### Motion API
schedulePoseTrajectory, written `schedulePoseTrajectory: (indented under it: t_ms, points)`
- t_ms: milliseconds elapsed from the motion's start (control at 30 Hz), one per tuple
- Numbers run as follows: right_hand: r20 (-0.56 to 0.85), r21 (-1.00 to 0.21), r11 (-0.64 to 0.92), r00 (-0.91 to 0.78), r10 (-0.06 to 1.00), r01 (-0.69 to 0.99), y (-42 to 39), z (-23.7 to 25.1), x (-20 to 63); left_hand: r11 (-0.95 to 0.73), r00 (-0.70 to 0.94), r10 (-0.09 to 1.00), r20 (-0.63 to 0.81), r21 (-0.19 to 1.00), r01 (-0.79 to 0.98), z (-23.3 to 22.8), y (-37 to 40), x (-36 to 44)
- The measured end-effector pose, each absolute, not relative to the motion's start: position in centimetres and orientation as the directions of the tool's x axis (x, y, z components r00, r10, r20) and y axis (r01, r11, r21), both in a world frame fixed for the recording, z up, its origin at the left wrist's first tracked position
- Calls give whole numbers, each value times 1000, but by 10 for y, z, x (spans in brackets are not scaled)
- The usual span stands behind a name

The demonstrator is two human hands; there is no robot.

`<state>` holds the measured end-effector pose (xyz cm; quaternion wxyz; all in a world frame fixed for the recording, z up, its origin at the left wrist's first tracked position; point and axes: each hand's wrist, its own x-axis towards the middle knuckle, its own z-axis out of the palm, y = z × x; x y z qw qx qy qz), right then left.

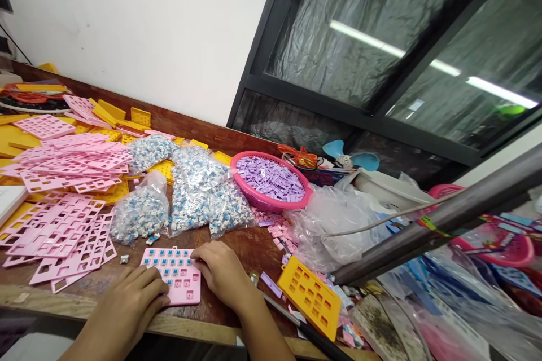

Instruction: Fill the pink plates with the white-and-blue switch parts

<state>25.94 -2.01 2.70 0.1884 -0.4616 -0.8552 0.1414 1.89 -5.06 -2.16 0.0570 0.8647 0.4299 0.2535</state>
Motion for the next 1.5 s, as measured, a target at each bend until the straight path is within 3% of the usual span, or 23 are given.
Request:
schedulePoseTrajectory:
  t_ms: [133,367,500,567,667,733,867,967,1100,1300,1500]
  points:
    - [193,-493,506,-478,857,707,-20,28,260,-552,453,832,321,394,734,-9,-53,19]
    - [189,-527,477,-450,873,703,-19,26,262,-590,472,728,497,105,800,-30,-79,31]
    - [194,-555,468,-440,877,687,-19,24,262,-574,482,712,511,28,818,-38,-92,42]
    - [189,-579,454,-429,883,678,-17,24,262,-598,494,718,490,69,799,-32,-86,37]
    - [175,-606,427,-411,895,672,-16,23,263,-597,451,760,468,229,769,-14,-66,12]
    - [186,-615,426,-403,896,664,-16,21,262,-501,333,819,468,300,812,-3,-49,-10]
    - [351,-633,497,-353,868,594,-22,24,252,-290,177,920,350,300,909,3,-28,-39]
    - [354,-575,551,-423,834,605,-20,38,230,-263,192,950,248,295,919,-1,-25,-41]
    - [180,-431,586,-571,801,687,6,56,186,-271,202,952,229,328,905,-3,-28,-40]
    - [-53,-193,476,-493,868,858,52,53,135,-184,144,980,136,353,917,2,-33,-46]
    - [-70,-156,499,-513,855,853,61,45,123,-266,235,964,127,369,891,4,-30,-45]
